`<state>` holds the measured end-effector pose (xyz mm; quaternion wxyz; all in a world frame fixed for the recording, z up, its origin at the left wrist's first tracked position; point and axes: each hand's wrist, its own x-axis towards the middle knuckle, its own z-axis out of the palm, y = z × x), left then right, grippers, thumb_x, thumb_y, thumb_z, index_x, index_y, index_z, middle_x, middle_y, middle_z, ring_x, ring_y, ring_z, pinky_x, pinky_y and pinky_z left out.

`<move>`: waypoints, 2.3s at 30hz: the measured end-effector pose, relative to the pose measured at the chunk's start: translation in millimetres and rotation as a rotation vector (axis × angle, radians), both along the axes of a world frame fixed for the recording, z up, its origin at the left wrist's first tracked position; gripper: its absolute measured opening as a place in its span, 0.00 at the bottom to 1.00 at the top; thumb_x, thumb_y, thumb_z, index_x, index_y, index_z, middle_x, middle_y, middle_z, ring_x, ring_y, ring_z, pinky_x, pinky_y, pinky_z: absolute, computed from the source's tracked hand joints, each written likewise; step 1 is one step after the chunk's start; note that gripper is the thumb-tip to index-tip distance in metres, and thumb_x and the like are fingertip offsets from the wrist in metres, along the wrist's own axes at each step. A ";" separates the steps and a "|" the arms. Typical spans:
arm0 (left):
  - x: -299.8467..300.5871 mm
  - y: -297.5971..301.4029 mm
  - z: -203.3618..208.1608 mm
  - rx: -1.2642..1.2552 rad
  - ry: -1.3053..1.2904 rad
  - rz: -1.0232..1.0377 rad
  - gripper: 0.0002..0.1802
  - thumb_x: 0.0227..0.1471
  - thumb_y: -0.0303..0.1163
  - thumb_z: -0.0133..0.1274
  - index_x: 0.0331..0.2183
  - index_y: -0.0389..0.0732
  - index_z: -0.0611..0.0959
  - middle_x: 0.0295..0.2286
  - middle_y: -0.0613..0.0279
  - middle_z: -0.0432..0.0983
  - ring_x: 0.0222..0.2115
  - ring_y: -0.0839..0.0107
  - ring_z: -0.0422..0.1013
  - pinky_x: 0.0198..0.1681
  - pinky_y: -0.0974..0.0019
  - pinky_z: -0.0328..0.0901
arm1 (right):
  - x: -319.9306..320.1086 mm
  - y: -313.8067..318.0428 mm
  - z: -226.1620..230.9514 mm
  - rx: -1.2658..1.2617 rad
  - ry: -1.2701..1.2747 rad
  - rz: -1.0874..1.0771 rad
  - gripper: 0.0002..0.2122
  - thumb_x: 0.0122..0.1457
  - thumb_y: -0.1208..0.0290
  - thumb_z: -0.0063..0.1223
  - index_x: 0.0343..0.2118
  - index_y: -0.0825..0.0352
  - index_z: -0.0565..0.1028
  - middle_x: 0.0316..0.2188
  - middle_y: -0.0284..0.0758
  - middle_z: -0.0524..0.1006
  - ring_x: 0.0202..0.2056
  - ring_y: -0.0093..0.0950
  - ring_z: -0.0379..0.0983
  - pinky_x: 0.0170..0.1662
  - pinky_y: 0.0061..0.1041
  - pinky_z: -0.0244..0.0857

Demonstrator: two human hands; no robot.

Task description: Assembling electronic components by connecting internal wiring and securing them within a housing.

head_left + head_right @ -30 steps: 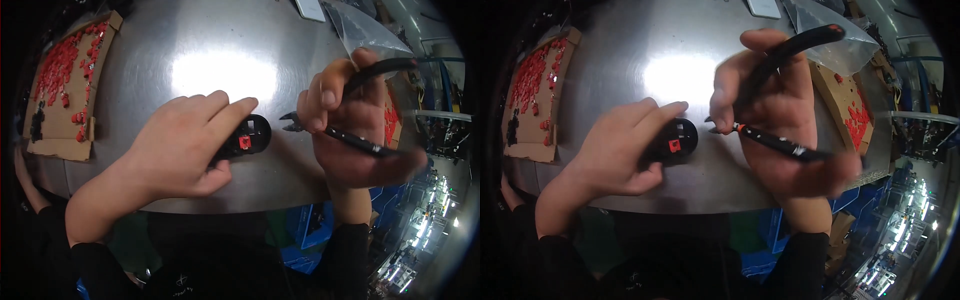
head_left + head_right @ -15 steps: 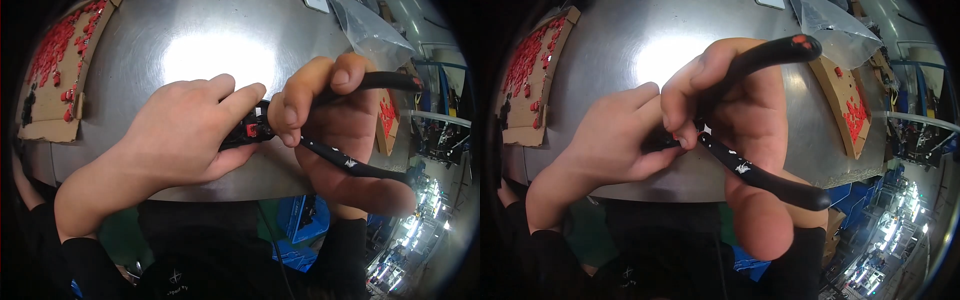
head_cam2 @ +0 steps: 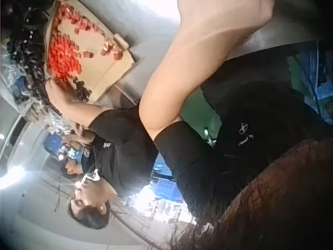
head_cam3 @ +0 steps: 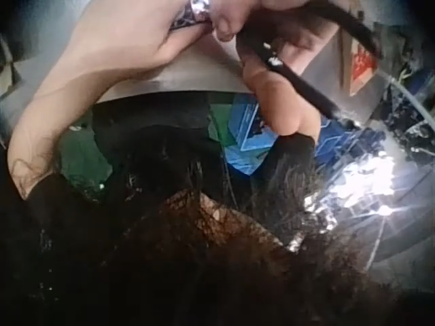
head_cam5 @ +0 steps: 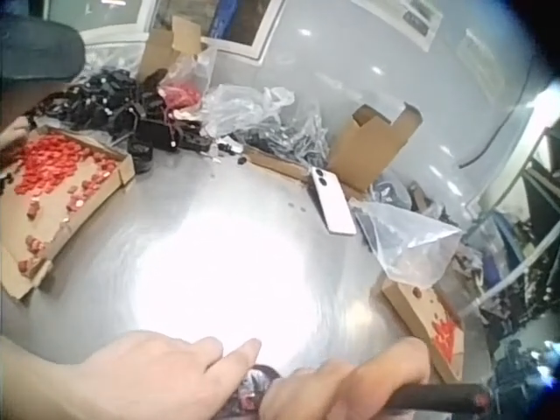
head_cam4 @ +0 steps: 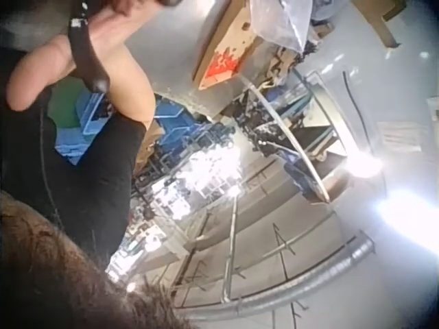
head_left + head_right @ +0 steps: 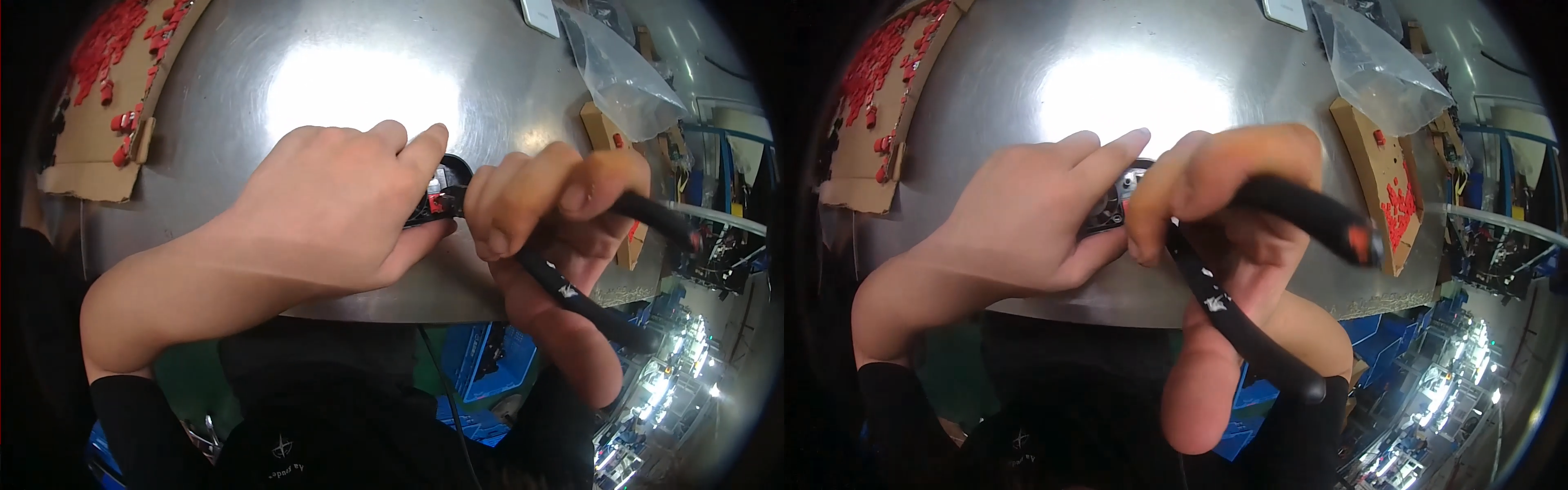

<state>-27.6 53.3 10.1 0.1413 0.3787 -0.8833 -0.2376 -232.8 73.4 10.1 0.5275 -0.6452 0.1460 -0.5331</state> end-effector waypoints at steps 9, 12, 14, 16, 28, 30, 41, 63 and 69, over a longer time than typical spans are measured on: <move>4.3 -4.5 -3.7 -0.030 0.049 -0.072 0.37 0.49 0.44 0.65 0.57 0.36 0.78 0.31 0.52 0.76 0.29 0.52 0.76 0.32 0.54 0.70 | 4.4 9.5 16.7 0.153 0.046 -0.102 0.43 0.43 0.29 0.70 0.47 0.58 0.60 0.31 0.33 0.70 0.28 0.24 0.65 0.35 0.27 0.60; 3.0 -2.5 -4.1 -0.064 0.048 -0.060 0.36 0.49 0.43 0.65 0.57 0.37 0.78 0.30 0.54 0.75 0.28 0.53 0.76 0.31 0.55 0.70 | 5.3 9.7 17.4 0.118 0.069 -0.070 0.42 0.44 0.29 0.70 0.46 0.57 0.60 0.31 0.34 0.71 0.28 0.25 0.65 0.35 0.27 0.60; 3.4 -1.2 -3.5 -0.034 0.054 -0.065 0.37 0.49 0.43 0.66 0.58 0.38 0.78 0.30 0.55 0.75 0.28 0.54 0.76 0.31 0.55 0.70 | 5.0 8.3 12.8 0.020 0.056 -0.014 0.41 0.45 0.30 0.70 0.46 0.57 0.60 0.31 0.34 0.71 0.29 0.25 0.65 0.35 0.26 0.60; 4.6 1.4 -6.7 -0.077 0.059 -0.058 0.38 0.48 0.43 0.66 0.59 0.37 0.77 0.31 0.55 0.74 0.28 0.56 0.75 0.32 0.55 0.70 | 5.4 8.0 11.6 0.031 0.104 -0.005 0.40 0.46 0.31 0.70 0.46 0.57 0.60 0.31 0.35 0.71 0.28 0.25 0.65 0.34 0.26 0.60; 1.2 6.9 -2.2 -0.102 0.000 -0.054 0.40 0.50 0.44 0.65 0.60 0.36 0.75 0.33 0.56 0.74 0.30 0.57 0.75 0.35 0.57 0.70 | 2.5 4.6 17.1 0.090 0.070 -0.039 0.43 0.43 0.24 0.64 0.48 0.57 0.61 0.30 0.29 0.70 0.25 0.21 0.62 0.31 0.23 0.57; 3.2 6.8 -2.9 -0.078 -0.008 -0.050 0.40 0.50 0.44 0.65 0.60 0.36 0.75 0.32 0.56 0.74 0.30 0.57 0.75 0.34 0.57 0.70 | 6.5 6.3 11.8 0.058 0.090 -0.023 0.44 0.43 0.23 0.63 0.48 0.57 0.61 0.30 0.29 0.70 0.25 0.21 0.62 0.31 0.23 0.57; 0.2 8.1 1.7 0.047 -0.018 -0.011 0.40 0.51 0.45 0.65 0.60 0.33 0.74 0.32 0.54 0.75 0.29 0.55 0.76 0.33 0.55 0.71 | 11.1 19.9 7.2 -0.053 0.067 -0.116 0.41 0.49 0.30 0.66 0.48 0.60 0.59 0.30 0.37 0.71 0.25 0.26 0.66 0.30 0.25 0.62; 1.0 1.2 -9.6 -0.056 0.095 -0.046 0.37 0.48 0.41 0.66 0.58 0.37 0.77 0.31 0.55 0.74 0.29 0.56 0.75 0.32 0.56 0.69 | -5.7 4.3 10.3 -0.054 0.063 -0.023 0.40 0.56 0.29 0.59 0.55 0.61 0.63 0.33 0.35 0.72 0.27 0.25 0.67 0.30 0.25 0.63; 0.4 2.5 -8.8 -0.057 0.094 -0.037 0.38 0.48 0.41 0.67 0.59 0.37 0.76 0.31 0.55 0.74 0.29 0.57 0.75 0.32 0.56 0.69 | -3.0 4.2 6.3 -0.038 0.023 -0.031 0.40 0.55 0.28 0.58 0.54 0.61 0.63 0.33 0.35 0.72 0.27 0.25 0.67 0.31 0.26 0.64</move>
